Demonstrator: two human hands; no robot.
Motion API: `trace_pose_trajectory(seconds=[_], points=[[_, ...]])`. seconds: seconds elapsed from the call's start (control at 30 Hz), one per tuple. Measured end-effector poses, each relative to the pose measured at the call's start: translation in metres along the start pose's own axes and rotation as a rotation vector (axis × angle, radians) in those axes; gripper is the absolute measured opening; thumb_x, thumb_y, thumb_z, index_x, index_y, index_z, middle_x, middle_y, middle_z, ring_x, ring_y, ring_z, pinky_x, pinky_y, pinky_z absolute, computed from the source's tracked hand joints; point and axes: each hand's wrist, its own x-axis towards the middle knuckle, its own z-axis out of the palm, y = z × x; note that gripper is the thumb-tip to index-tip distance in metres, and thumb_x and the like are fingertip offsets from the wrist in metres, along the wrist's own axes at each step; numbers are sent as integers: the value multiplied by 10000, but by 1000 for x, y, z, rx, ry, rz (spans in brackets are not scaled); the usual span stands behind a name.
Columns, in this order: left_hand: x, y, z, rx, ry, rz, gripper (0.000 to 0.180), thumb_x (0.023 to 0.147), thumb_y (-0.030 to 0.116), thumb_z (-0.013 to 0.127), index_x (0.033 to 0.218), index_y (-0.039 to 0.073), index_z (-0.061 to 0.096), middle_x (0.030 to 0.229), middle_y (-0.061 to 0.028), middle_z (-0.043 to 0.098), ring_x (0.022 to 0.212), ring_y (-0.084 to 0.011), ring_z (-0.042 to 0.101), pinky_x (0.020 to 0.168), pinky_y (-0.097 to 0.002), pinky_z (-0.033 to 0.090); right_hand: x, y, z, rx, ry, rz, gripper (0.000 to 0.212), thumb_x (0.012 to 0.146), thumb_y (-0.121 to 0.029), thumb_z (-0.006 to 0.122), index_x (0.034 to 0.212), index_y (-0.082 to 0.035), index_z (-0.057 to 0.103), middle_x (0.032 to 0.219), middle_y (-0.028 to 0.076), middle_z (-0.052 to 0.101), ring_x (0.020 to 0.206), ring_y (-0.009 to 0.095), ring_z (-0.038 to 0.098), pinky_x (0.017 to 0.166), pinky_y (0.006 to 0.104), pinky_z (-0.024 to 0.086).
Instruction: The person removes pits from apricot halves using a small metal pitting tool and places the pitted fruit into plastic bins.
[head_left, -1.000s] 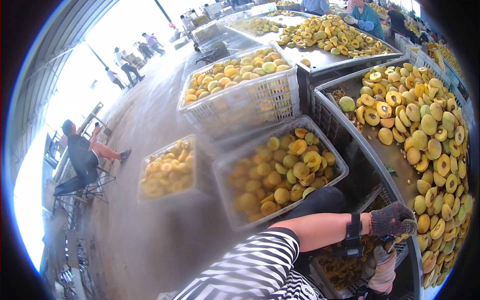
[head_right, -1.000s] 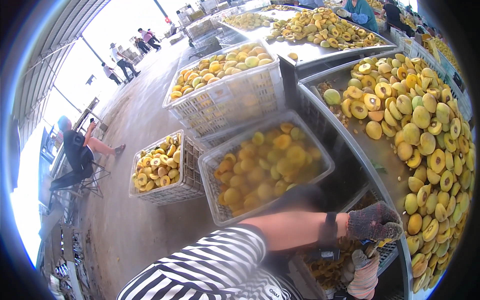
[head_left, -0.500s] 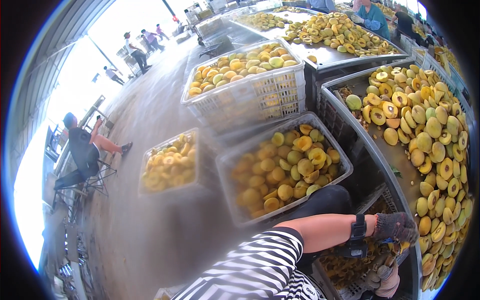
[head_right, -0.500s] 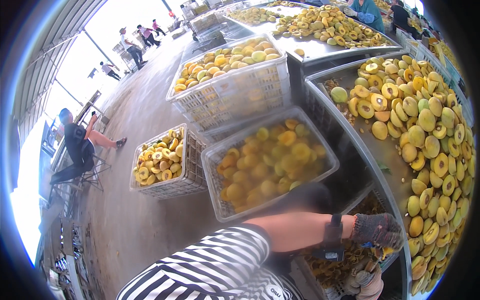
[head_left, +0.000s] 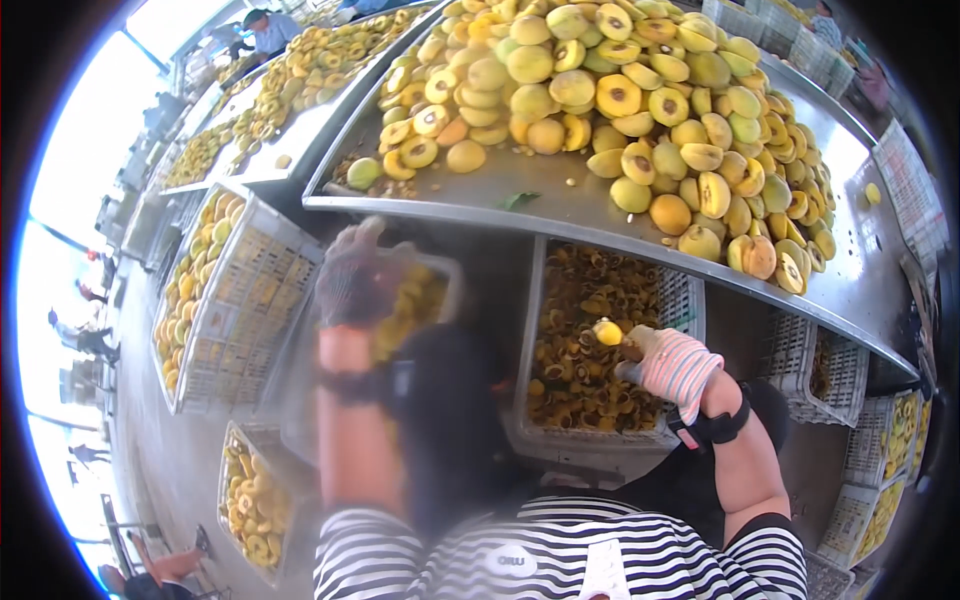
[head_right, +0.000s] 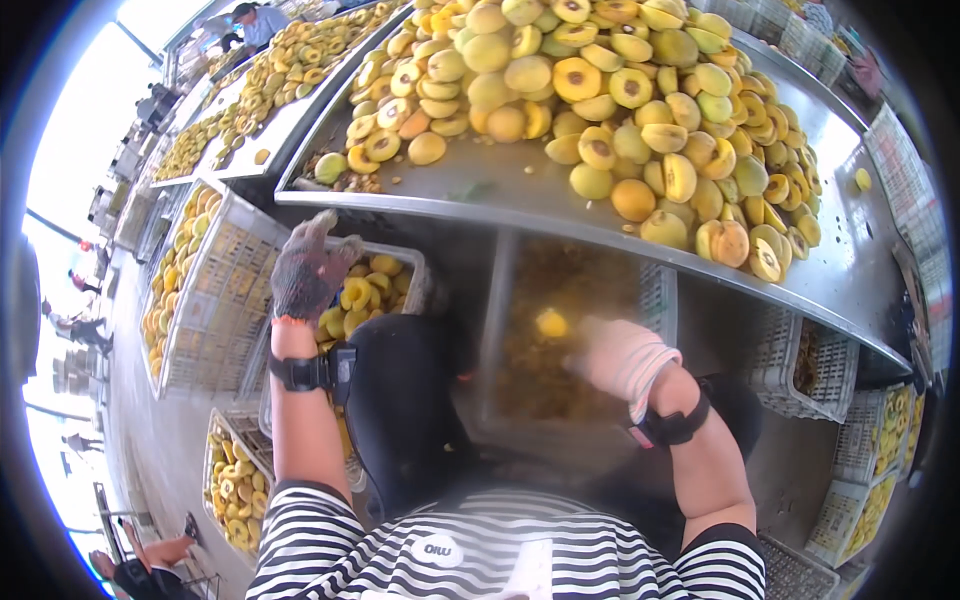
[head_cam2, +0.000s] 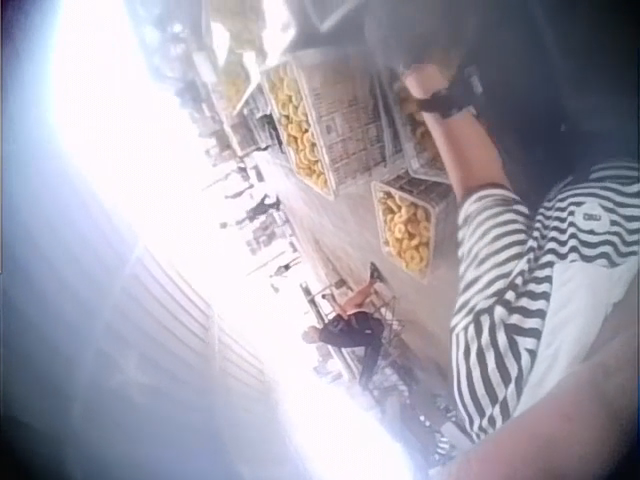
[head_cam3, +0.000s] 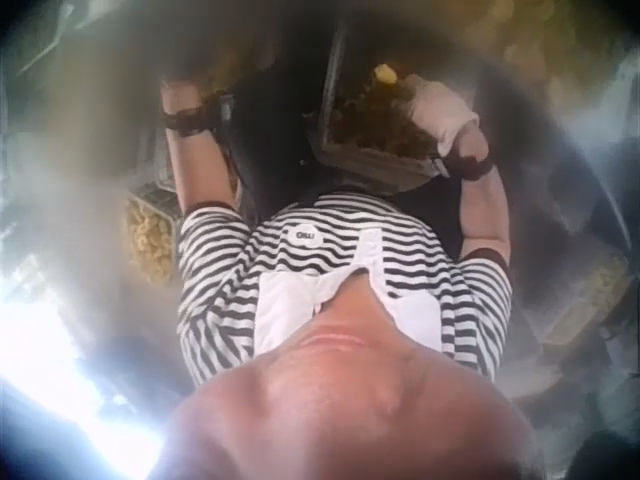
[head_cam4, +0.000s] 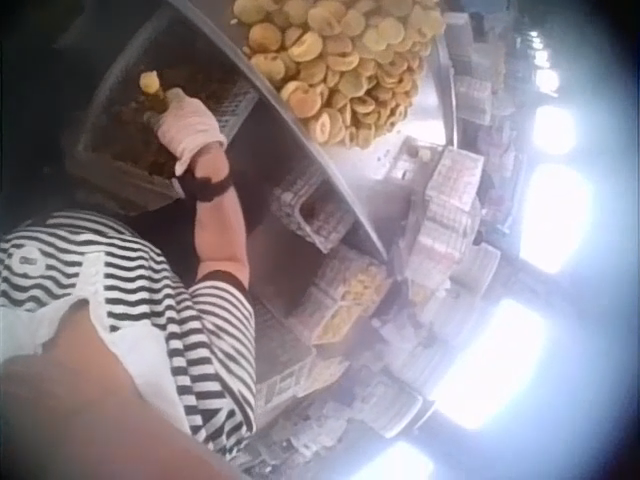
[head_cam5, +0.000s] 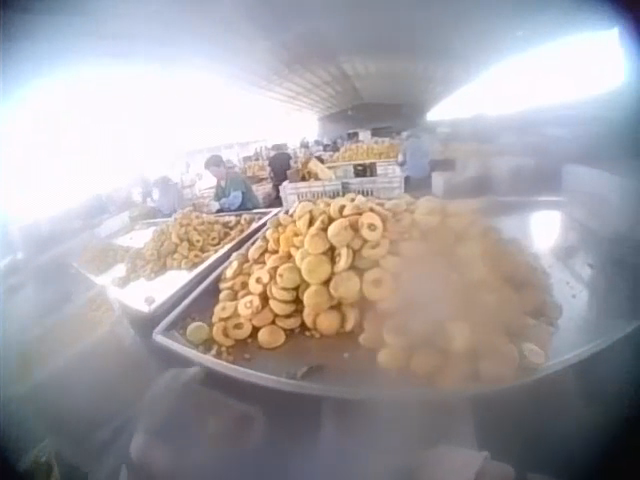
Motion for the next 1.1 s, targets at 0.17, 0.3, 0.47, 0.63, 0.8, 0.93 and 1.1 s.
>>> trace_pose_trajectory(seconds=[0.17, 0.3, 0.47, 0.63, 0.8, 0.93, 1.1], points=[[107, 42, 79, -210, -101, 103, 547, 839, 422, 621, 1252, 67, 569, 1203, -231, 592, 1146, -378, 545, 976, -431, 422, -7, -2, 0, -5, 32, 23, 382, 803, -342, 709, 959, -10, 602, 731, 203, 644, 742, 374, 642, 644, 419, 506], [160, 38, 149, -136, -154, 11, 571, 820, 442, 638, 1276, 107, 558, 1211, -249, 584, 1145, -390, 544, 974, -434, 428, 1, 0, 1, 20, -167, 94, 319, 843, -308, 629, 1001, -30, 627, 830, 183, 678, 818, 372, 653, 710, 429, 510], [171, 56, 152, -43, -361, -57, 565, 715, 366, 747, 1173, 95, 556, 1126, -241, 607, 1057, -400, 588, 899, -447, 472, 14, 34, 16, -179, -238, 169, 282, 849, -275, 592, 962, -19, 626, 808, 207, 676, 799, 362, 664, 678, 428, 516], [161, 2, 173, -488, -292, 135, 498, 695, 294, 772, 1076, 44, 572, 1036, -134, 631, 957, -274, 626, 829, -372, 505, 13, 14, 4, -30, 128, 109, 275, 864, -278, 600, 1006, -43, 577, 767, 207, 665, 765, 385, 654, 668, 440, 516], [85, 85, 53, -704, -94, 413, 434, 798, -38, 647, 1216, 4, 538, 1157, -107, 617, 1051, -208, 602, 914, -337, 500, 26, 1, -1, 78, 553, -289, 157, 835, -181, 674, 916, -75, 592, 744, 62, 495, 693, 248, 565, 651, 334, 476], [30, 121, 23, -1092, -128, 362, 454, 805, -106, 567, 1245, -1, 533, 1201, -127, 611, 1087, -189, 589, 938, -314, 485, 36, -18, 1, 88, 442, -279, 224, 899, -217, 562, 1089, -112, 617, 1061, 133, 562, 957, 338, 597, 802, 399, 513], [6, 156, 31, -1007, 78, 552, 450, 813, -90, 564, 1252, 1, 528, 1234, -130, 598, 1131, -209, 568, 967, -316, 460, 36, -20, 12, -31, 539, -295, 168, 899, -215, 578, 1035, -136, 638, 1091, 105, 551, 980, 309, 587, 756, 396, 517]])
